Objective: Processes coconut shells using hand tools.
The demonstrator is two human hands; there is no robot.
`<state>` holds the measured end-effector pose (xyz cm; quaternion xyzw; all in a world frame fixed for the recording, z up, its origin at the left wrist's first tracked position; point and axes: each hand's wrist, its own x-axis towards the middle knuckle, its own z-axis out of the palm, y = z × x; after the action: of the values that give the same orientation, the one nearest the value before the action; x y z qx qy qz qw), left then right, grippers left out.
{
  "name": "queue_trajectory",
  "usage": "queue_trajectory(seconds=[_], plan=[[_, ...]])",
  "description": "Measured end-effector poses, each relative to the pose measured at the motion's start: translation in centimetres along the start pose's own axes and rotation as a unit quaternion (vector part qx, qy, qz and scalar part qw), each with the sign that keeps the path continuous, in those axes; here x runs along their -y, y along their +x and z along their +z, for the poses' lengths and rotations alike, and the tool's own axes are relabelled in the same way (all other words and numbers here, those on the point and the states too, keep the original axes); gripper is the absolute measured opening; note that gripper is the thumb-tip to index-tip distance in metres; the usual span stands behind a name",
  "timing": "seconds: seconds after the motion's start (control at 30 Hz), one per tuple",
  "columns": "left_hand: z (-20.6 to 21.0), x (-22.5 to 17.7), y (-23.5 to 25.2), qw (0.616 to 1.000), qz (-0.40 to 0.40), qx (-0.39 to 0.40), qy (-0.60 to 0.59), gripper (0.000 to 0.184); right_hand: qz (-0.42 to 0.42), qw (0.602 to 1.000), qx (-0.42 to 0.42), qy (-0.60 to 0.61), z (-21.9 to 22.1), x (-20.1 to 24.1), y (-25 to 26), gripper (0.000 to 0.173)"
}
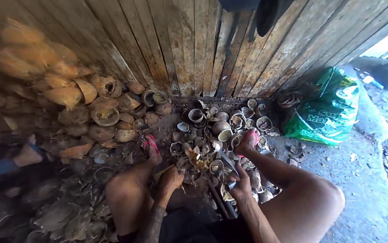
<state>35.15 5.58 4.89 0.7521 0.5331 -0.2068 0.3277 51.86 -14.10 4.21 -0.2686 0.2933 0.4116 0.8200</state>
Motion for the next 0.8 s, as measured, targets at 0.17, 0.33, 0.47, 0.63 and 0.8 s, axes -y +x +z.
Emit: queue_trajectory(seconds=[0.17, 0.33, 0.47, 0.63, 0.8], plan=[[-1.5, -0.5, -1.0, 1.0, -0.009, 0.016, -0.012, 0.044, -0.002, 0.987, -0.037, -0.154, 0.1, -0.2, -2.4, 0.023], [-1.2, -1.4, -1.0, 0.995, 0.009, 0.045, 0.09, 0.047, 0.022, 0.96, -0.022, -0.277, -1.3, -3.4, -3.8, 0.014], [0.0, -0.1, 0.2, 0.99, 0.029, 0.071, 0.115, 0.048, -0.032, 0.914, -0.032, -0.403, -2.3, -5.5, -3.8, 0.02], [2.3, 2.5, 0.1, 0.998, 0.056, -0.031, 0.018, 0.053, -0.175, 0.83, 0.065, -0.526, -2.9, -6.0, -3.1, 0.022], [5.2, 2.1, -1.4, 0.995, 0.01, -0.096, 0.038, 0.064, -0.276, 0.626, 0.191, -0.704, -0.6, -4.8, -0.9, 0.022]])
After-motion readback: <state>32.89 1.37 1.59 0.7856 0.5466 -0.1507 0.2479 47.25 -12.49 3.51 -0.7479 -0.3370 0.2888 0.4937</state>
